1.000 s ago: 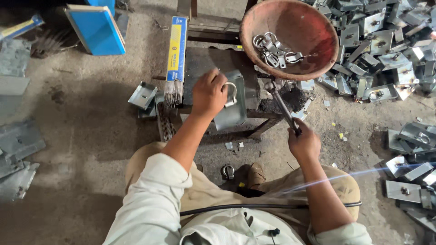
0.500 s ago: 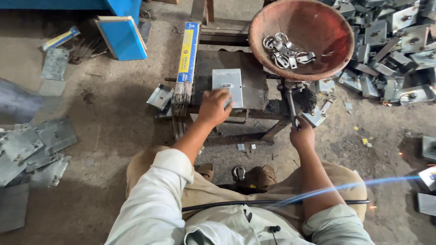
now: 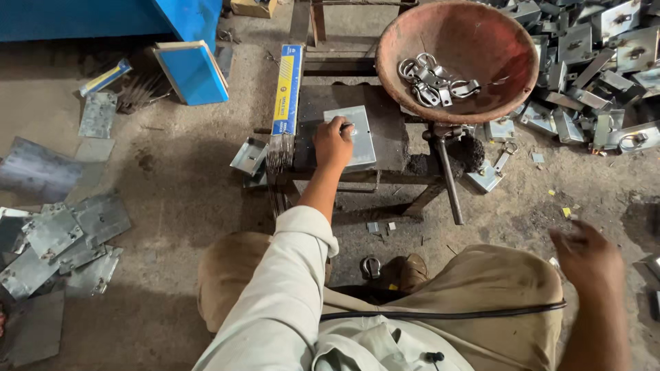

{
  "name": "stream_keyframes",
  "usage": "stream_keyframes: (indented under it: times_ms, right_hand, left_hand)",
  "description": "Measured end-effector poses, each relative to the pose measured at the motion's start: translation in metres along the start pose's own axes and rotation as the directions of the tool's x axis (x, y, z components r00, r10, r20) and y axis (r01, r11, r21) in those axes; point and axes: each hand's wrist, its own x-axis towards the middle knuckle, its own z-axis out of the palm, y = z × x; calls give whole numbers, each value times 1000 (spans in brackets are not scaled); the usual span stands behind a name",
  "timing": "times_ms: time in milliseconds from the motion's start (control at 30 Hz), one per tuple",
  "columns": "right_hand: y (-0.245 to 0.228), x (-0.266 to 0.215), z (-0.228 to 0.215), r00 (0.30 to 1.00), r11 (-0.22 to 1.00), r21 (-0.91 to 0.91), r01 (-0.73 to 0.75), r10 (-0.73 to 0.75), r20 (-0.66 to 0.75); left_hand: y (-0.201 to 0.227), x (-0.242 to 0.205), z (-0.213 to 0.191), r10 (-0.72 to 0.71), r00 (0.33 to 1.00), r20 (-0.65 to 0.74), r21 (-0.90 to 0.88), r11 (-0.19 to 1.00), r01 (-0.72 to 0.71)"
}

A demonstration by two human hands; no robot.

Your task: The person sits on the floor and repeatedly picks up small metal plates and metal hooks. They place the hook on the plate and use a welding torch to fuse them together, creating bright sparks. The finished assemblies are tossed into a pile on the floor.

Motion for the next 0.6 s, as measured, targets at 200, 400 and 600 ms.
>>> stream_keyframes:
  times_ms: [200,400,600]
  right_hand:
    - [76,-46,44,748,740,304,-599,382,543]
    - [47,-71,42,661,247,618,-746,385,644]
    - [51,11,7,992,54,997,-60,114,53]
  left_hand:
    - [-4,6,-2,-27,999,29,-145,989,31]
    - [-27,4,4,-23,991,-133,-506,861,-48]
    - [-23,4,1,64,986,-155,-345,932,-115]
